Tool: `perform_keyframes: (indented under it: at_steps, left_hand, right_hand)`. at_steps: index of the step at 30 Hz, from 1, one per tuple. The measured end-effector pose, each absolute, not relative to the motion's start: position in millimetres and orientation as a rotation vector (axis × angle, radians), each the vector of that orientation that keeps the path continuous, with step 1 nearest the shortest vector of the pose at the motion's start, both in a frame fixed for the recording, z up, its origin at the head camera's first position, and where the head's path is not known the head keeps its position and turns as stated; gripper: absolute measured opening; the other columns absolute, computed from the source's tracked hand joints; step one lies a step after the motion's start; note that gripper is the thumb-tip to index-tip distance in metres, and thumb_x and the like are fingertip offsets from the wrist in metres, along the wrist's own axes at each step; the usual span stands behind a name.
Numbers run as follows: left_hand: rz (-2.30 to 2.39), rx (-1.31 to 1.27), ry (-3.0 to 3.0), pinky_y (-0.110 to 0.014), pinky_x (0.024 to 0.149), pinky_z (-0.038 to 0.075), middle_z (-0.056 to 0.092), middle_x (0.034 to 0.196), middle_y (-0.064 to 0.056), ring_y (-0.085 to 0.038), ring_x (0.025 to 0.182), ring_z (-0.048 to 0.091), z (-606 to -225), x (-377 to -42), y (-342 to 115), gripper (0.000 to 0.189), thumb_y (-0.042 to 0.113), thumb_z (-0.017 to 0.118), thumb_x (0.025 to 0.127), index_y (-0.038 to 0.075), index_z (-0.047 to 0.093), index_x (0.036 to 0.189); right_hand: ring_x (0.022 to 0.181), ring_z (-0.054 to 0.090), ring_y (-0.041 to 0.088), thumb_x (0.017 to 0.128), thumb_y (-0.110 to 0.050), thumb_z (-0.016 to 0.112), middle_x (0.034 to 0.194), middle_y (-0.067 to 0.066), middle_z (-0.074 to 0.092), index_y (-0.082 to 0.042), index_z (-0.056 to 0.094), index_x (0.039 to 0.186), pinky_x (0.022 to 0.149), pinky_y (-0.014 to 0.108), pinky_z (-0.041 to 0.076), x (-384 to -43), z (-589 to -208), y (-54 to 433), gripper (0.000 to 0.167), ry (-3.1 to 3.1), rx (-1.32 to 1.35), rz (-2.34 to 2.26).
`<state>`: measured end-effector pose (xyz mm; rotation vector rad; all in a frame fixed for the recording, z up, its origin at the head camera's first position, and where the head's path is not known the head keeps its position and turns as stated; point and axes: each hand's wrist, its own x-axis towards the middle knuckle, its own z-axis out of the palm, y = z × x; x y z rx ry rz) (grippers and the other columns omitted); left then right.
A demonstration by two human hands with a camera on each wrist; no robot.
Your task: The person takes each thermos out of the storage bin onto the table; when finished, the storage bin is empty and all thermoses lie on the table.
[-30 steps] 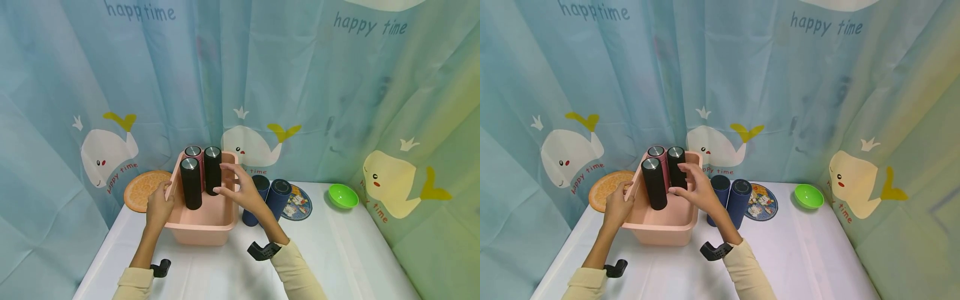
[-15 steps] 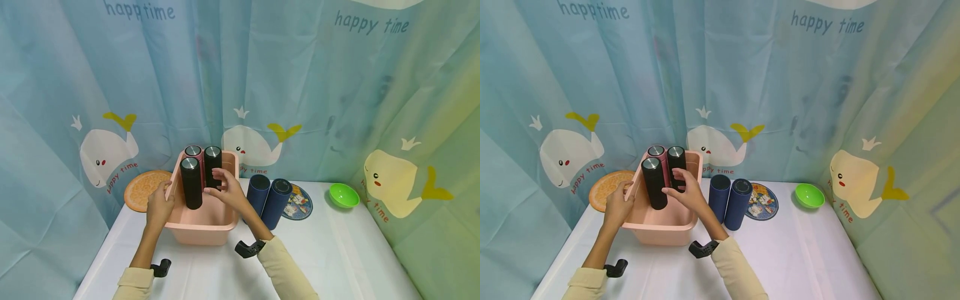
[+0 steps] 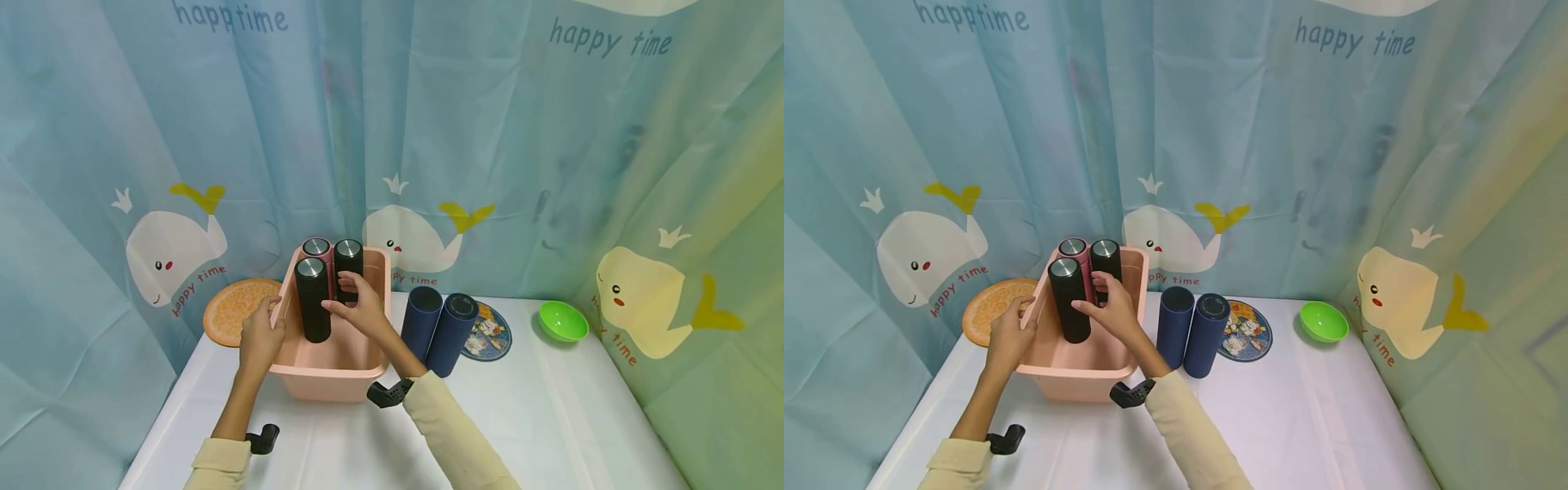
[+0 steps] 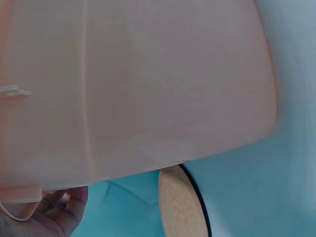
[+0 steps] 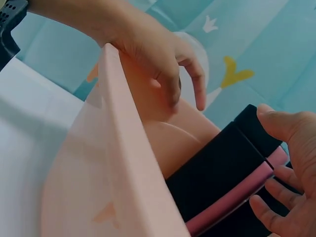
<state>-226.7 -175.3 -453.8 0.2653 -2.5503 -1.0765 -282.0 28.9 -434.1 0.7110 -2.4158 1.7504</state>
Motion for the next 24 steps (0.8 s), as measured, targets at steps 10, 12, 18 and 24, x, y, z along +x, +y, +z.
perform_keyframes:
  at_steps: [10,12,18,24]
  left_hand:
    - [-1.083,0.258,-2.564,-0.048,0.065,0.051,0.068,0.108,-0.027,-0.038,0.085,0.066,-453.3,-226.7,-175.0,0.044,0.006,0.059,0.089,0.007,0.055,0.132]
    - [-1.083,0.26,-2.568,-0.05,0.068,0.051,0.068,0.109,-0.027,-0.039,0.087,0.067,-453.6,-227.1,-174.7,0.044,0.006,0.059,0.089,0.008,0.055,0.132]
    - [-1.072,0.256,-2.57,-0.05,0.068,0.05,0.067,0.108,-0.026,-0.038,0.087,0.065,-452.5,-227.8,-174.1,0.042,0.007,0.059,0.09,0.008,0.055,0.132]
    - [-1.085,0.248,-2.573,-0.05,0.069,0.051,0.067,0.106,-0.026,-0.037,0.087,0.065,-451.9,-228.0,-175.3,0.044,0.005,0.058,0.089,0.006,0.054,0.133]
  right_hand:
    - [0.124,0.054,0.033,0.083,-0.019,0.076,0.134,0.022,0.055,0.001,0.043,0.14,0.099,0.049,0.048,-292.9,-437.0,10.0,0.068,-2.417,0.657,1.772]
    - [0.124,0.053,0.034,0.083,-0.02,0.076,0.134,0.022,0.055,0.0,0.043,0.14,0.099,0.05,0.048,-294.7,-438.7,8.1,0.068,-2.433,0.634,1.769]
    - [0.124,0.054,0.032,0.083,-0.023,0.077,0.133,0.019,0.056,-0.002,0.044,0.14,0.101,0.046,0.047,-301.8,-441.8,3.6,0.07,-2.481,0.604,1.691]
    - [0.123,0.055,0.032,0.083,-0.023,0.077,0.132,0.018,0.057,-0.002,0.043,0.14,0.102,0.045,0.046,-306.8,-444.4,-3.2,0.07,-2.514,0.606,1.663]
